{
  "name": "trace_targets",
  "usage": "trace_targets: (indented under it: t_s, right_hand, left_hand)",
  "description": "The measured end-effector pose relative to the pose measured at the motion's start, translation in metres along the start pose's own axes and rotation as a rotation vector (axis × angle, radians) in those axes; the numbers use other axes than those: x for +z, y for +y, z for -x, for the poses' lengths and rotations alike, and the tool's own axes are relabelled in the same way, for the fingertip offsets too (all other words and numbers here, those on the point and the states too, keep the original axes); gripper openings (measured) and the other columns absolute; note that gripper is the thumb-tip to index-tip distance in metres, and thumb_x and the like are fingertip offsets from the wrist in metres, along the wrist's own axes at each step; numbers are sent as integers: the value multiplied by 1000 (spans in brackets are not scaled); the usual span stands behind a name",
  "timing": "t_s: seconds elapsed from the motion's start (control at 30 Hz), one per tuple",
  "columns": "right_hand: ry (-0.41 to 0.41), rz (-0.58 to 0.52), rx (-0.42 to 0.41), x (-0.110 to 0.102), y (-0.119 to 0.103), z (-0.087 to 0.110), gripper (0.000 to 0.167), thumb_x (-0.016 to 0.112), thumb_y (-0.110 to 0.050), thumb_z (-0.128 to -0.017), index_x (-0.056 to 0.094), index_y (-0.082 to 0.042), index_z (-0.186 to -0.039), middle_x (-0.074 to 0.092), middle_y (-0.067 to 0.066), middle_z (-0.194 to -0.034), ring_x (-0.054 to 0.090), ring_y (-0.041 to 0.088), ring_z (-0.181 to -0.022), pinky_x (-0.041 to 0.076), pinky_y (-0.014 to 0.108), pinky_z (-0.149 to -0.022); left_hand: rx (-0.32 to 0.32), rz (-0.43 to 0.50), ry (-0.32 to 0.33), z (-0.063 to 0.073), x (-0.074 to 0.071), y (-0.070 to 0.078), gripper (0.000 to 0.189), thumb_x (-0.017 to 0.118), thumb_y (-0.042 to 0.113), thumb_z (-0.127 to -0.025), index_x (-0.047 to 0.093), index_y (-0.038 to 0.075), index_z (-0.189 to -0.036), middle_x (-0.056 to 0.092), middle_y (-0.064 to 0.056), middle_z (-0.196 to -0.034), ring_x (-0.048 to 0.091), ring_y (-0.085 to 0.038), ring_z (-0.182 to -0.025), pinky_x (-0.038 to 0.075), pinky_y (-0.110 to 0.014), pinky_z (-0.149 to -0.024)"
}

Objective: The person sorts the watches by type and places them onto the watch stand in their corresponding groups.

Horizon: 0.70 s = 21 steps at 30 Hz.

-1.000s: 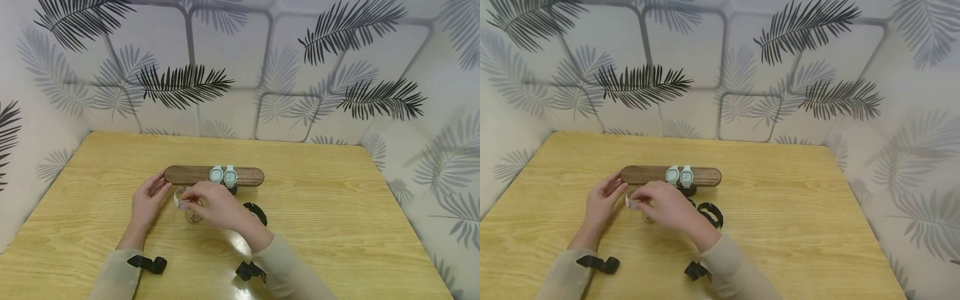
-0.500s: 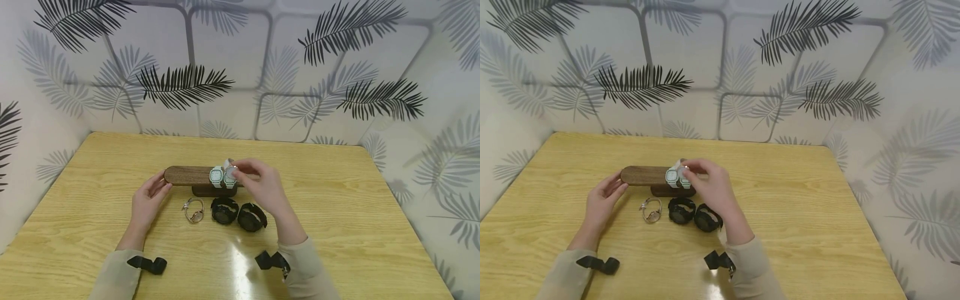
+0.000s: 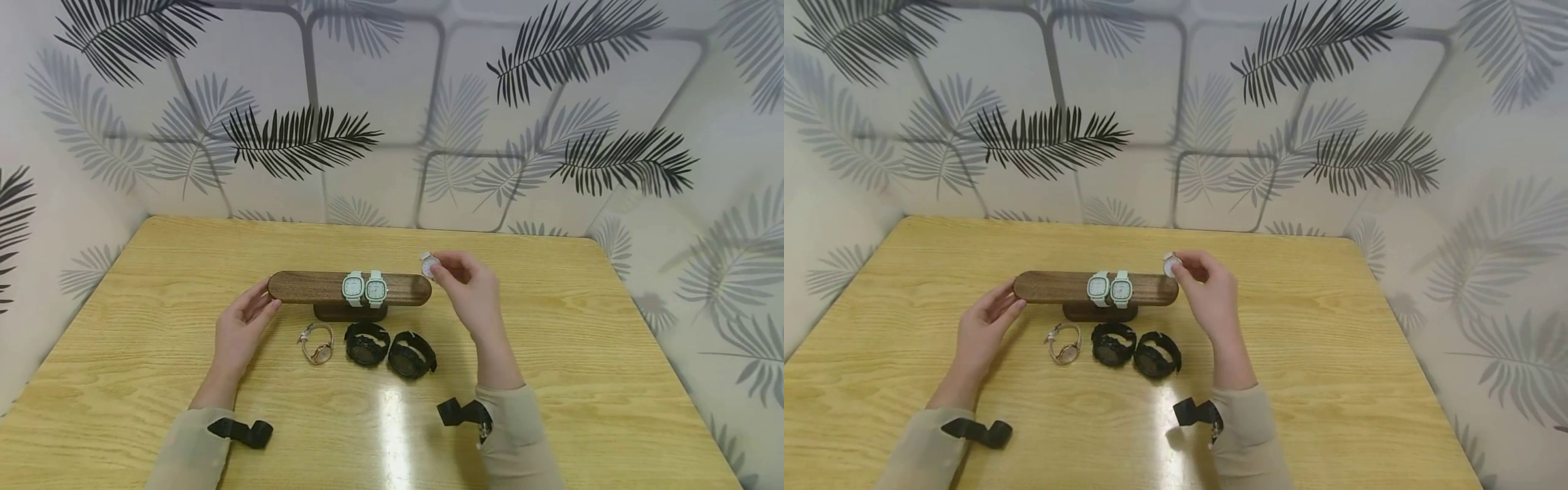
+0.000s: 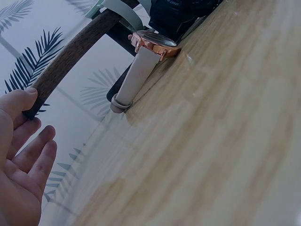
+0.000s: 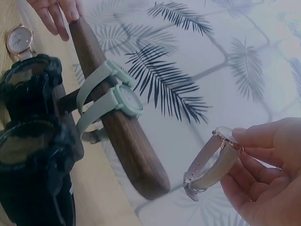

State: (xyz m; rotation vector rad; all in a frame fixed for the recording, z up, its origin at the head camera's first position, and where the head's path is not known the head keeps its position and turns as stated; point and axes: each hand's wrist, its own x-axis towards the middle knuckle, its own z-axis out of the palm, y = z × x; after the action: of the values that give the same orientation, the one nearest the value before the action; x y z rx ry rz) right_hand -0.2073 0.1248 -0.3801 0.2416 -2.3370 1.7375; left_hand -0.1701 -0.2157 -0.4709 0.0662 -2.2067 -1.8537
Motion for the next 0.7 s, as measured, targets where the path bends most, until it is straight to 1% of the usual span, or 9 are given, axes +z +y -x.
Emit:
trace_targets:
  t_s: [0.1, 0.17, 0.27, 0.4, 0.43, 0.5, 0.57, 0.63, 0.7]
  right_hand:
    - [5, 26, 47, -2, 6, -1, 20, 70, -16, -89, 70, -5, -106, 69, 9, -97, 62, 16, -84, 55, 23, -71]
    - [6, 47, 71, -2, 9, -1, 20, 70, -16, -89, 71, -4, -105, 69, 10, -96, 62, 17, -82, 54, 22, -70]
    - [1, 60, 111, -2, 13, -2, 21, 70, -16, -89, 71, -4, -106, 69, 11, -97, 62, 18, -82, 53, 22, -68]
    - [-23, 41, 149, 0, 22, -2, 20, 70, -14, -89, 70, -3, -106, 68, 12, -97, 63, 26, -81, 53, 26, -67]
    - [-29, 34, 154, 1, 24, -2, 20, 70, -13, -89, 70, -3, -106, 68, 13, -97, 63, 27, -80, 53, 26, -67]
    - [-40, 24, 158, 2, 29, -2, 20, 70, -12, -89, 70, -2, -106, 68, 13, -95, 63, 28, -78, 55, 33, -68]
    - [-49, 29, 156, 3, 32, -2, 20, 70, -12, -89, 69, -2, -106, 68, 12, -95, 64, 25, -76, 56, 37, -70]
    - [-57, 45, 147, 4, 34, -2, 21, 70, -12, -89, 69, -3, -107, 68, 11, -94, 63, 19, -73, 56, 37, -70]
    - [-65, 57, 135, 5, 34, -2, 21, 70, -13, -89, 69, -3, -108, 68, 11, -95, 64, 18, -73, 57, 39, -72]
  left_hand:
    - [-2, -10, -3, 4, 1, 10, 48, 65, 13, -92, 51, 1, -137, 51, -17, -136, 55, -19, -118, 46, -14, -91]
    - [-3, -13, -5, 5, 1, 13, 48, 65, 14, -93, 51, 2, -137, 51, -17, -136, 54, -22, -119, 46, -14, -91]
    - [-2, -10, -3, 2, 1, 4, 49, 66, 17, -92, 51, 5, -137, 51, -15, -137, 54, -21, -120, 46, -14, -91]
    - [17, -19, 3, -3, 0, -12, 51, 67, 23, -92, 52, 9, -138, 52, -12, -136, 55, -17, -118, 47, -15, -91]
    - [20, -18, 6, -3, 0, -13, 51, 67, 24, -91, 52, 9, -138, 53, -12, -136, 55, -16, -118, 47, -15, -91]
    - [27, -23, 8, -3, 0, -15, 52, 67, 25, -91, 52, 9, -138, 53, -12, -136, 56, -15, -117, 47, -16, -91]
    - [29, -25, 9, -3, 0, -14, 52, 67, 26, -91, 52, 9, -138, 53, -12, -135, 56, -14, -116, 47, -16, -91]
    - [32, -26, 10, -3, 0, -15, 52, 67, 27, -91, 52, 8, -138, 53, -12, -135, 56, -12, -115, 47, -16, -91]
    - [34, -22, 10, -4, 0, -15, 52, 67, 27, -91, 52, 8, -137, 53, -12, -135, 56, -12, -115, 47, -16, -91]
